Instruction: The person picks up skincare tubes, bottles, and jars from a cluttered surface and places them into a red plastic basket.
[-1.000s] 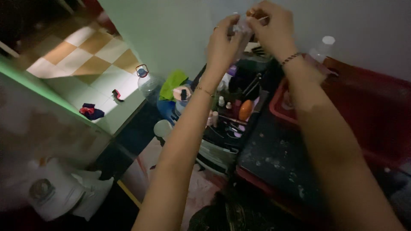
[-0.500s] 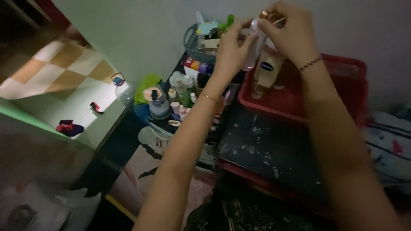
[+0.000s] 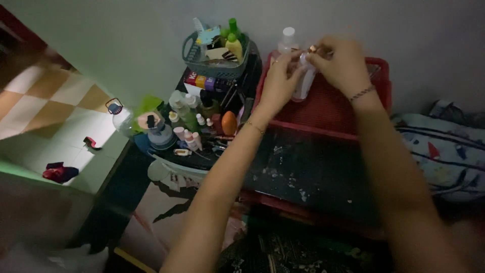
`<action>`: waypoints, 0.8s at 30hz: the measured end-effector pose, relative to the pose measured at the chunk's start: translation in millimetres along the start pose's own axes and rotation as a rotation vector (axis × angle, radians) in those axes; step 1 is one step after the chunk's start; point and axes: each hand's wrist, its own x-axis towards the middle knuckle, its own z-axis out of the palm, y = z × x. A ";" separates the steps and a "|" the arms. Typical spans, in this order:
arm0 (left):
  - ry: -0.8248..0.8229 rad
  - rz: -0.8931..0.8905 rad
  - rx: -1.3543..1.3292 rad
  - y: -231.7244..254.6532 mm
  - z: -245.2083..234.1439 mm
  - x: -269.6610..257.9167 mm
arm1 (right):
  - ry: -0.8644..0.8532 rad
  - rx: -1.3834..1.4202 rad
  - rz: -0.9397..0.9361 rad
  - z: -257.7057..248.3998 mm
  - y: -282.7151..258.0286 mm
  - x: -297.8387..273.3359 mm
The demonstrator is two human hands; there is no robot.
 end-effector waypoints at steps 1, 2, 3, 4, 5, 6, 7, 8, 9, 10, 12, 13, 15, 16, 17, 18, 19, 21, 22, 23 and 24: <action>-0.028 -0.030 0.042 -1.3 1.9 -2.8 | -0.026 -0.028 0.056 1.6 2.2 -3.1; -0.057 -0.060 0.084 -2.4 3.8 -5.3 | -0.052 -0.057 0.112 4.6 3.5 -6.2; -0.069 -0.080 0.088 -3.9 6.1 -7.8 | -0.079 -0.084 0.167 7.3 5.4 -9.0; -0.081 -0.101 0.092 -6.1 8.6 -10.4 | -0.064 -0.081 0.142 9.4 7.9 -11.5; -0.093 -0.122 0.097 -9.0 10.8 -12.8 | -0.050 -0.079 0.117 12.2 10.2 -13.4; -0.063 -0.113 0.081 -12.4 13.8 -15.9 | -0.035 -0.076 0.091 15.2 12.6 -15.5; -0.033 -0.105 0.066 -16.6 16.7 -19.3 | -0.028 -0.048 0.100 18.8 14.8 -17.6; -0.002 -0.096 0.052 -21.4 19.1 -22.0 | -0.021 -0.020 0.108 22.6 16.8 -19.9; -0.031 -0.112 0.050 -26.5 20.7 -23.8 | -0.015 0.009 0.115 26.1 18.7 -21.8; -0.060 -0.129 0.049 -31.5 22.0 -25.4 | -0.020 0.013 0.132 29.2 20.5 -23.2; -0.079 -0.123 0.072 -40.9 23.7 -28.6 | -0.030 0.023 0.163 35.0 23.7 -25.0; -0.069 -0.100 0.095 -44.4 23.9 -31.7 | -0.031 0.016 0.178 37.2 24.2 -26.0; -0.065 -0.118 0.115 -50.5 24.7 -37.7 | -0.031 0.003 0.206 42.4 24.0 -27.8; -0.070 -0.158 0.112 -53.4 25.8 -40.9 | -0.034 -0.002 0.205 44.3 24.4 -28.1; -0.075 -0.198 0.109 -56.4 26.5 -43.5 | -0.036 -0.007 0.203 46.7 24.6 -28.0; -0.085 -0.214 0.139 -59.4 26.8 -45.9 | -0.038 -0.012 0.202 48.8 24.9 -28.1; -0.094 -0.230 0.169 -62.4 27.0 -48.2 | -0.038 -0.029 0.213 50.7 25.1 -28.5; -0.116 -0.268 0.222 -69.5 28.0 -50.9 | -0.040 -0.062 0.236 55.4 25.8 -29.3; -0.128 -0.290 0.245 -73.6 28.7 -51.9 | -0.030 -0.064 0.228 57.9 26.5 -29.3; -0.140 -0.311 0.267 -77.7 29.6 -53.0 | -0.020 -0.067 0.221 60.3 26.9 -29.7; -0.130 -0.314 0.256 -81.7 30.2 -54.3 | -0.009 -0.071 0.213 62.0 27.4 -29.8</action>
